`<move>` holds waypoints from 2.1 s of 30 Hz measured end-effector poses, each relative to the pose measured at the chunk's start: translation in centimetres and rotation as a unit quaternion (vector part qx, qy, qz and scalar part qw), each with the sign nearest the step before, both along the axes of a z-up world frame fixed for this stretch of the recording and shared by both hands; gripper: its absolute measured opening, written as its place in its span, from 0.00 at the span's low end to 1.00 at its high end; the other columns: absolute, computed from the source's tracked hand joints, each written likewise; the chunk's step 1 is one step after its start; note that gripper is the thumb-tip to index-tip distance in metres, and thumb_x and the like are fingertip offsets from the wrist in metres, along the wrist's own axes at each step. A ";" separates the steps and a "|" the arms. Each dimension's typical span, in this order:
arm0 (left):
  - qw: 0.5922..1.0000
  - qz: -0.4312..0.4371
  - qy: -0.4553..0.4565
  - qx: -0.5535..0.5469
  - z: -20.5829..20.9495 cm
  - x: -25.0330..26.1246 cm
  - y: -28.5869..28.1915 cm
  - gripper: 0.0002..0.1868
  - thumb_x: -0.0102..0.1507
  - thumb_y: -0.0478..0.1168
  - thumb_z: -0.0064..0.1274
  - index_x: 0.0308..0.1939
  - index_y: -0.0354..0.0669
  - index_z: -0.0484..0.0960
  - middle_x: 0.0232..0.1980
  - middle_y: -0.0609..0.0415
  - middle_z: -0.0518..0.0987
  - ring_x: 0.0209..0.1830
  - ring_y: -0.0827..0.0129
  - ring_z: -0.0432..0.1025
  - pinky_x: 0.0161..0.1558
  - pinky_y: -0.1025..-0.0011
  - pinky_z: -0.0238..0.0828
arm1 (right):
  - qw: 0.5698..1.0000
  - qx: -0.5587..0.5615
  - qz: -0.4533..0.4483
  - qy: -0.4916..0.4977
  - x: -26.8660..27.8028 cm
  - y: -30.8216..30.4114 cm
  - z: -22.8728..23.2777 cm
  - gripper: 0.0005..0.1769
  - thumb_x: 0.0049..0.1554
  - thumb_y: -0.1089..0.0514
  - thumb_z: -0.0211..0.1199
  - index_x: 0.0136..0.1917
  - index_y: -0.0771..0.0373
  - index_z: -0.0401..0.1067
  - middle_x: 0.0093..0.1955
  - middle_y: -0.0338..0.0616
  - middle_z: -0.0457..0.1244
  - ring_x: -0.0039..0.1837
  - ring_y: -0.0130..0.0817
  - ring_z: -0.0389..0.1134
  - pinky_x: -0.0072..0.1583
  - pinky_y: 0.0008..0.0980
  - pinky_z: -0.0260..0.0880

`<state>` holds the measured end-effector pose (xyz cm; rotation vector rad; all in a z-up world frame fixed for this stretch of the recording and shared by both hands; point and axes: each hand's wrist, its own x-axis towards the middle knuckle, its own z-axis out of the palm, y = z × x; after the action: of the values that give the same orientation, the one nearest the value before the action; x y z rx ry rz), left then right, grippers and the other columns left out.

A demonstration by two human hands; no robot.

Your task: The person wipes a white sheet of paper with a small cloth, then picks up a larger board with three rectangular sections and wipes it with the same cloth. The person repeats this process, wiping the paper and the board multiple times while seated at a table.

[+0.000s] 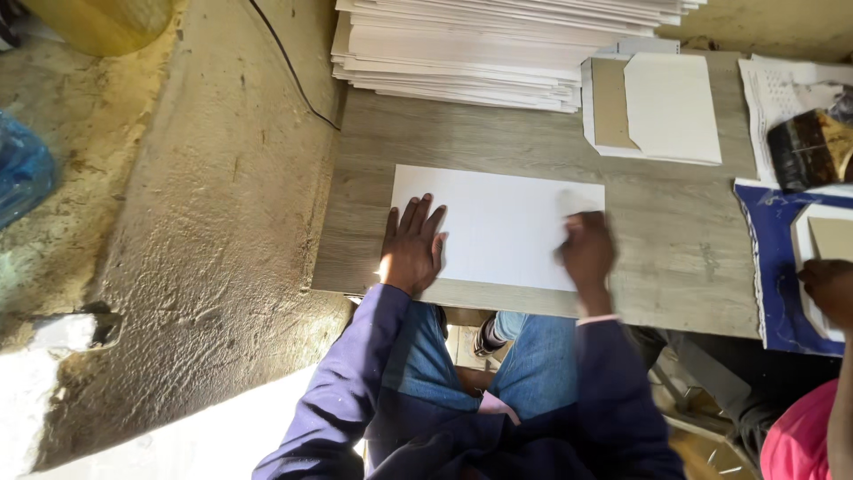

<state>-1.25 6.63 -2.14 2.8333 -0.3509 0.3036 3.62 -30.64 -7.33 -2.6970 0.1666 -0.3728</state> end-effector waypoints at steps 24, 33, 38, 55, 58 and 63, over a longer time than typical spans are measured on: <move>1.000 0.017 0.007 0.016 0.8 -2.3 -3.1 0.39 0.76 0.66 0.28 0.84 0.47 0.62 0.86 0.41 0.60 0.87 0.48 0.53 0.83 0.41 0.41 | 0.947 -0.109 0.263 0.147 -2.7 4.7 7.4 0.06 0.61 0.57 0.65 0.45 0.47 0.82 0.48 0.38 0.70 0.56 0.47 0.74 0.60 0.49 0.74; 0.999 0.017 0.048 0.011 1.0 -2.2 -3.2 0.39 0.76 0.64 0.23 0.86 0.49 0.57 0.89 0.45 0.55 0.89 0.52 0.48 0.84 0.38 0.35 | 0.983 -0.011 0.182 0.025 9.5 12.4 5.6 0.03 0.65 0.58 0.66 0.49 0.54 0.81 0.47 0.43 0.65 0.52 0.51 0.74 0.54 0.51 0.75; 0.998 0.024 0.055 -0.013 1.1 -2.1 -2.6 0.34 0.77 0.57 0.25 0.85 0.51 0.59 0.88 0.47 0.56 0.89 0.54 0.50 0.84 0.41 0.37 | 0.942 0.097 0.321 0.001 -5.4 14.4 3.5 0.05 0.63 0.62 0.61 0.48 0.55 0.77 0.45 0.46 0.64 0.52 0.55 0.71 0.53 0.48 0.71; 0.994 0.066 -0.039 -0.081 -1.8 -1.3 -2.9 0.26 0.70 0.41 0.47 0.73 0.52 0.78 0.80 0.54 0.72 0.82 0.59 0.64 0.83 0.48 0.50 | 0.979 0.001 0.129 0.158 -8.1 13.3 0.9 0.12 0.68 0.55 0.58 0.56 0.56 0.82 0.53 0.51 0.72 0.58 0.63 0.76 0.63 0.58 0.75; 0.942 0.075 -0.159 -0.287 -1.6 -3.0 -0.7 0.21 0.72 0.49 0.52 0.68 0.53 0.82 0.65 0.59 0.85 0.68 0.66 0.78 0.80 0.56 0.60 | 0.913 0.204 0.342 0.083 -15.0 20.2 5.8 0.08 0.55 0.58 0.71 0.42 0.41 0.82 0.44 0.43 0.70 0.53 0.58 0.75 0.53 0.51 0.76; 0.891 -0.082 -0.051 -0.443 6.7 -12.1 2.6 0.49 0.59 0.57 0.72 0.74 0.33 0.69 0.74 0.31 0.70 0.76 0.33 0.65 0.75 0.44 0.64 | 0.670 0.624 0.254 0.312 -14.2 19.7 5.8 0.13 0.57 0.74 0.60 0.52 0.63 0.78 0.40 0.34 0.69 0.40 0.26 0.74 0.41 0.26 0.75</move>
<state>-13.39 9.26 4.61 1.8804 -0.3498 0.4390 -10.62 -10.91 -1.52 -1.2586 -0.1265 0.6580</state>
